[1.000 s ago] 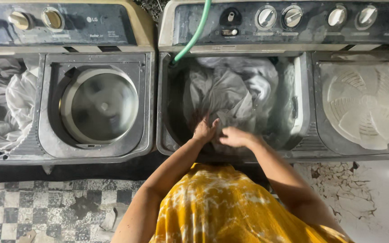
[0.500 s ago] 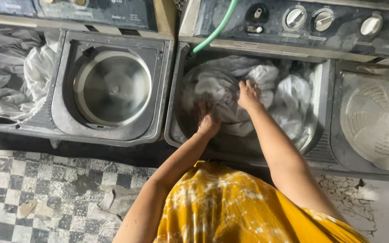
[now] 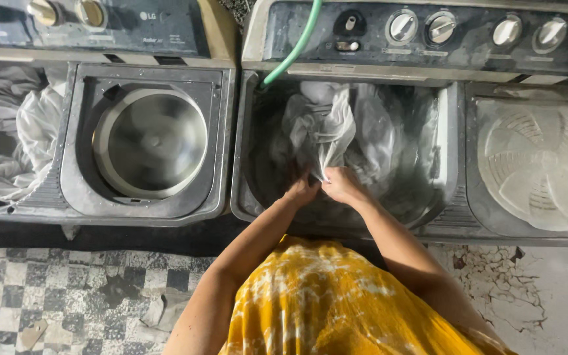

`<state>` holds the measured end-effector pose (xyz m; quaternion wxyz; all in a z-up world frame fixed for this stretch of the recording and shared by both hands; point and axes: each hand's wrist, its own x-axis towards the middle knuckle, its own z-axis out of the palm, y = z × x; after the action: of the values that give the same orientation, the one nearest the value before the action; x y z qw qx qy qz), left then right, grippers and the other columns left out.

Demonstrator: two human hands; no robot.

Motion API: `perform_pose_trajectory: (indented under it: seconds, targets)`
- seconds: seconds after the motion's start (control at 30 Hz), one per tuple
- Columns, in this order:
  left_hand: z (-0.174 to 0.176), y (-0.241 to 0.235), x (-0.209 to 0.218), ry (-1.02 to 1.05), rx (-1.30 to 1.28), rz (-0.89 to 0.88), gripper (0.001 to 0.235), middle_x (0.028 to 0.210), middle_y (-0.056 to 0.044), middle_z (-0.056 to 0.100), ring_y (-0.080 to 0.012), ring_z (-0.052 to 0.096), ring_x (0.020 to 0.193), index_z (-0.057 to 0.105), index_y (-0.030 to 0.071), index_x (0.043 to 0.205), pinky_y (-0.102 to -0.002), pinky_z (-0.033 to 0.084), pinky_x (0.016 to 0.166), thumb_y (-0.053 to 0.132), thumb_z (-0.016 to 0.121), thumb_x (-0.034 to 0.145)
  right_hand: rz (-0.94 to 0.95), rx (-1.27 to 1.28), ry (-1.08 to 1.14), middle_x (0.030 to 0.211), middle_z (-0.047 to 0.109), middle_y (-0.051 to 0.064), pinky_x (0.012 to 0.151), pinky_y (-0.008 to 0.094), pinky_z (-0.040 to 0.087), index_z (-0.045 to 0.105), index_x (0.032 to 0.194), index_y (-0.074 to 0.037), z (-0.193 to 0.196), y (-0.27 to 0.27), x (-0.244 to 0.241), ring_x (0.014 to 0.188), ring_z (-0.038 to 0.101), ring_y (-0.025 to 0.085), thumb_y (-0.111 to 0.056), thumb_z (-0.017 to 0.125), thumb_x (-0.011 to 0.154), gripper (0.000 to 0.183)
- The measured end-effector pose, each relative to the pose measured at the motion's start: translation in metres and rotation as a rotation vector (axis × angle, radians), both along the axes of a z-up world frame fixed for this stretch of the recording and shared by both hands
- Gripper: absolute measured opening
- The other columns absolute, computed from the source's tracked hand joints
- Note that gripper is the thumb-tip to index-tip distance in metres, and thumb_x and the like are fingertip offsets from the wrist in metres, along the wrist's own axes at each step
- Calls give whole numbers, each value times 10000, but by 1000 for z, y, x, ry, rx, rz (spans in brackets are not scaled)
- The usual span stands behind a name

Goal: The person washes white clothes by hand in a top-loading washing machine. They repeatedly submerge, agitate, and squeeze the fabric in the soapy water to clean it.

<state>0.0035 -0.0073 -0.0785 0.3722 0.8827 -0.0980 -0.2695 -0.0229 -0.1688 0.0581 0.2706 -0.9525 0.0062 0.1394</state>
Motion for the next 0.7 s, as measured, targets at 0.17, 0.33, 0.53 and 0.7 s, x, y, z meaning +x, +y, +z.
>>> perform_pose_trajectory:
  seconds: [0.17,0.33,0.53,0.7]
  targets:
    - [103,4,-16,-134,-472,7,753,1558,-252,447,-424,420,1453,319,104,1588,-460,369,1198,499,589,1006,-207,378,-171,747,698,103,624,379,535,659,881,-43,57,-26,-9,670,661,174,-143,688,837,113]
    - [195,11,-24,-365,-509,-87,697,1606,-186,469,-388,459,1483,394,141,1598,-443,377,1244,472,618,1028,-360,430,-327,665,557,76,522,298,412,486,736,-29,142,-62,-8,616,488,82,-72,748,910,317]
    - [207,-5,1,-206,82,-157,1142,1668,-216,85,-478,237,1511,120,234,1623,-574,296,1153,522,844,788,-447,348,-681,620,542,8,518,285,396,474,748,-34,164,-73,10,564,482,75,-69,762,951,354]
    - [125,-10,28,58,42,56,1279,1697,-355,-162,-485,339,1449,-109,202,1639,-480,432,1153,462,783,760,-531,97,-701,1057,632,169,849,420,508,547,1126,-21,118,-83,50,950,607,288,-176,830,1001,346]
